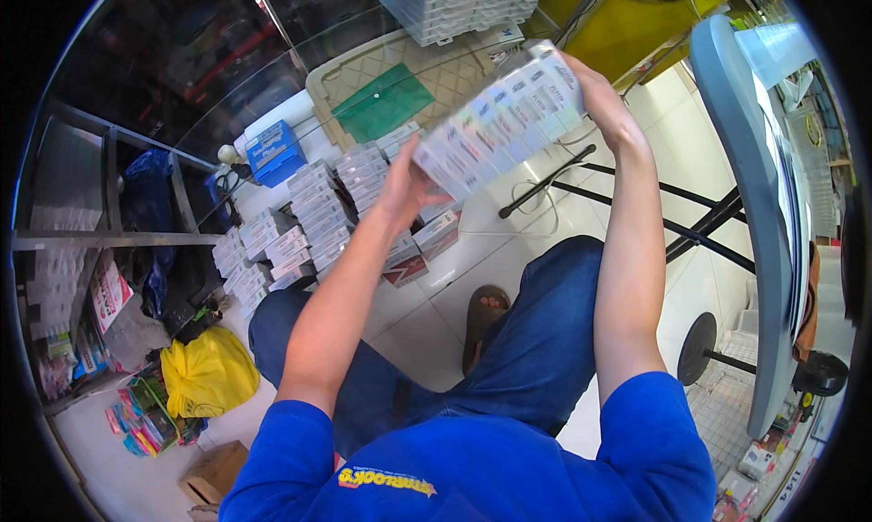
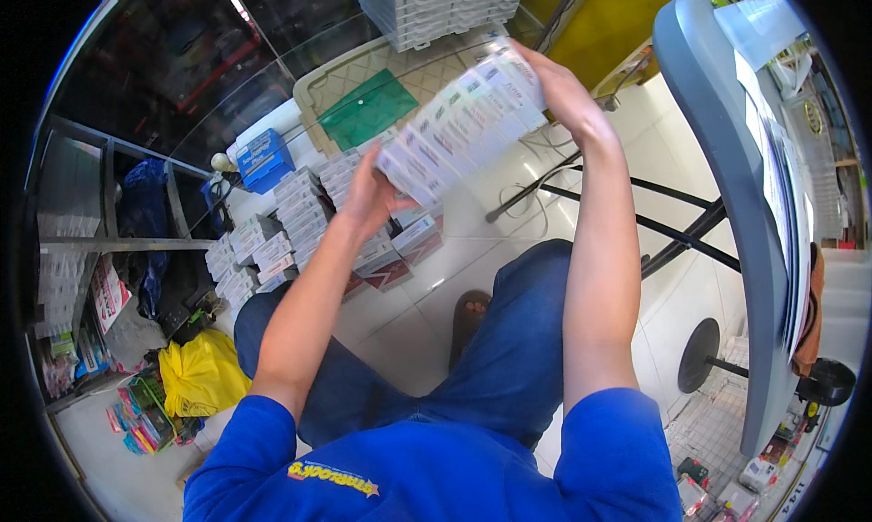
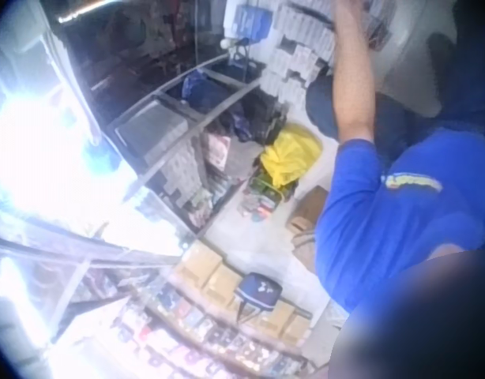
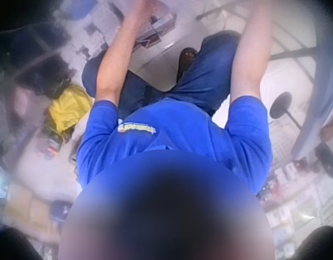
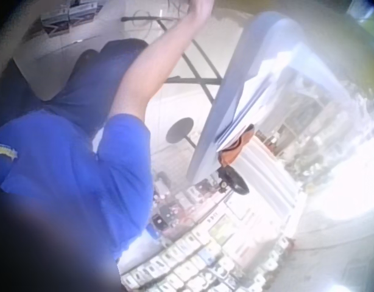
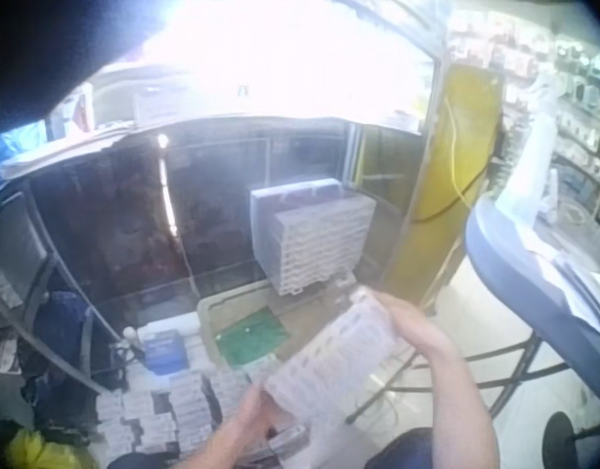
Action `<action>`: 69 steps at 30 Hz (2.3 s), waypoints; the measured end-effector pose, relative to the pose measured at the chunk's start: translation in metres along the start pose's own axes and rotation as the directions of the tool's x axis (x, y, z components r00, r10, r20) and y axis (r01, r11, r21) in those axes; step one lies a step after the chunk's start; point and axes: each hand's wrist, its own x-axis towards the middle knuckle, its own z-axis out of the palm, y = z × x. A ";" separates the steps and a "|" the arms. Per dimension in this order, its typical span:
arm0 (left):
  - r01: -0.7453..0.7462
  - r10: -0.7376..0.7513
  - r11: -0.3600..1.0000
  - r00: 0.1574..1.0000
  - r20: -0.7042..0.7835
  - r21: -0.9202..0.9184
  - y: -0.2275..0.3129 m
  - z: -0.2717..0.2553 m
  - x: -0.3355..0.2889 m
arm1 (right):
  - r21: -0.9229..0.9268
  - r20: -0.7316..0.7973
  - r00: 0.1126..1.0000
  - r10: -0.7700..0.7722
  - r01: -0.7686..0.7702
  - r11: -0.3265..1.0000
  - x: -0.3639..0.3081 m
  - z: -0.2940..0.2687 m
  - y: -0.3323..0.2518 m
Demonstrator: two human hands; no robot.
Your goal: The person sits on the floor and repeatedly picks up small white boxes from a nearby stack, then places them into a growing stack on the floor. The person handles the boxes one at a time, aligning them as they build the pile.
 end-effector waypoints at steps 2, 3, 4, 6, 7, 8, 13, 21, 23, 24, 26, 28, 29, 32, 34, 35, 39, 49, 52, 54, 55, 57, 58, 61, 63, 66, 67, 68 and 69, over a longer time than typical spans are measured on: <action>-0.004 0.005 0.997 1.000 -0.018 0.074 0.025 0.002 0.017 | 0.120 -0.132 0.988 0.074 -0.058 0.991 -0.009 -0.002 0.013; -0.067 0.073 0.985 0.997 -0.027 0.162 0.031 0.008 0.025 | 0.187 -0.206 0.969 0.133 -0.094 0.978 -0.013 -0.001 0.021; -0.104 0.123 0.964 0.990 -0.065 0.246 0.037 0.015 0.035 | 0.242 -0.266 0.949 0.168 -0.103 0.965 -0.016 0.000 0.030; -0.125 0.174 0.909 0.981 -0.090 0.398 0.049 0.025 0.054 | 0.297 -0.262 0.928 0.265 -0.183 0.937 -0.024 0.003 0.051; -0.115 0.172 0.878 0.982 -0.082 0.465 0.058 0.027 0.066 | 0.317 -0.315 0.896 0.312 -0.210 0.925 -0.028 0.008 0.063; -0.118 0.182 0.841 0.981 -0.071 0.528 0.063 0.029 0.077 | 0.344 -0.369 0.848 0.380 -0.256 0.903 -0.032 0.015 0.077; 0.006 0.176 0.513 0.978 -0.113 0.858 0.059 0.022 0.145 | 0.598 -0.302 0.690 0.658 -0.401 0.694 -0.044 0.068 0.151; 0.089 0.161 -0.158 0.985 -0.064 0.983 0.018 -0.034 0.178 | 0.556 0.192 0.595 0.780 -0.721 0.413 -0.067 0.195 0.253; 0.067 0.220 -0.146 0.975 -0.033 0.987 0.006 -0.042 0.169 | 0.426 0.082 0.602 0.794 -0.742 0.518 -0.060 0.198 0.258; 0.028 0.280 -0.111 0.960 0.004 0.993 0.000 -0.046 0.161 | 0.363 0.026 0.580 0.814 -0.764 0.533 -0.058 0.196 0.260; -0.031 0.386 -0.061 0.921 0.052 0.998 -0.006 -0.051 0.141 | 0.068 -0.132 0.656 0.743 -0.742 0.667 -0.041 0.182 0.261; -0.161 0.483 0.031 0.867 0.126 0.987 -0.013 -0.052 0.107 | -0.084 -0.271 0.709 0.651 -0.691 0.718 -0.029 0.174 0.262; -0.204 0.515 0.031 0.842 0.159 0.978 -0.015 -0.054 0.083 | -0.066 -0.282 0.725 0.628 -0.668 0.741 -0.022 0.169 0.263; -0.247 0.501 0.095 0.849 0.168 0.964 -0.016 -0.060 -0.009 | 0.077 -0.303 0.776 0.553 -0.558 0.826 0.004 0.164 0.265; -0.143 0.457 0.072 0.884 0.095 0.987 -0.017 -0.063 -0.065 | 0.317 -0.306 0.767 0.564 -0.476 0.820 0.020 0.174 0.261; -0.064 0.416 0.125 0.910 0.006 0.990 -0.017 -0.065 -0.090 | 0.398 -0.125 0.827 0.548 -0.464 0.791 0.024 0.176 0.258; 0.158 0.312 0.359 0.909 -0.278 0.920 -0.013 -0.079 -0.127 | 0.437 0.237 0.741 0.629 -0.659 0.612 0.034 0.179 0.245; 0.068 0.423 0.431 0.865 -0.268 0.900 0.000 -0.087 -0.126 | 0.205 -0.470 0.872 0.137 -0.044 0.978 0.186 0.188 0.152; 0.052 0.441 0.430 0.859 -0.260 0.902 0.004 -0.085 -0.136 | 0.402 -0.231 0.909 0.347 -0.235 0.885 0.228 0.188 0.127; 0.046 0.465 0.413 0.848 -0.254 0.910 0.006 -0.088 -0.144 | 0.378 -0.181 0.906 0.384 -0.296 0.877 0.249 0.188 0.122; 0.059 0.463 0.423 0.843 -0.272 0.904 0.006 -0.090 -0.148 | 0.361 -0.169 0.902 0.398 -0.319 0.876 0.259 0.190 0.120; 0.038 0.492 0.438 0.826 -0.275 0.898 0.008 -0.097 -0.154 | 0.140 -0.194 0.916 0.352 -0.329 0.934 0.270 0.192 0.120; 0.032 0.505 0.437 0.818 -0.274 0.899 0.008 -0.099 -0.157 | 0.107 -0.198 0.920 0.338 -0.322 0.941 0.271 0.191 0.120; 0.028 0.512 0.459 0.808 -0.290 0.888 0.009 -0.106 -0.161 | 0.249 -0.237 0.866 0.441 -0.385 0.889 0.259 0.198 0.111; 0.037 0.506 0.461 0.810 -0.297 0.887 0.010 -0.109 -0.161 | 0.162 -0.205 0.895 0.396 -0.368 0.916 0.237 0.204 0.100; 0.044 0.500 0.460 0.812 -0.300 0.887 0.010 -0.113 -0.158 | 0.436 -0.183 0.889 0.421 -0.310 0.845 0.203 0.243 0.079; 0.045 0.501 0.460 0.812 -0.301 0.887 0.010 -0.115 -0.156 | 0.419 -0.173 0.880 0.442 -0.340 0.842 0.194 0.254 0.074; 0.036 0.499 0.464 0.815 -0.295 0.885 0.009 -0.116 -0.154 | 0.395 -0.175 0.858 0.482 -0.387 0.833 0.187 0.265 0.069; 0.027 0.498 0.469 0.817 -0.290 0.883 0.009 -0.118 -0.152 | 0.452 -0.140 0.873 0.467 -0.364 0.815 0.178 0.275 0.065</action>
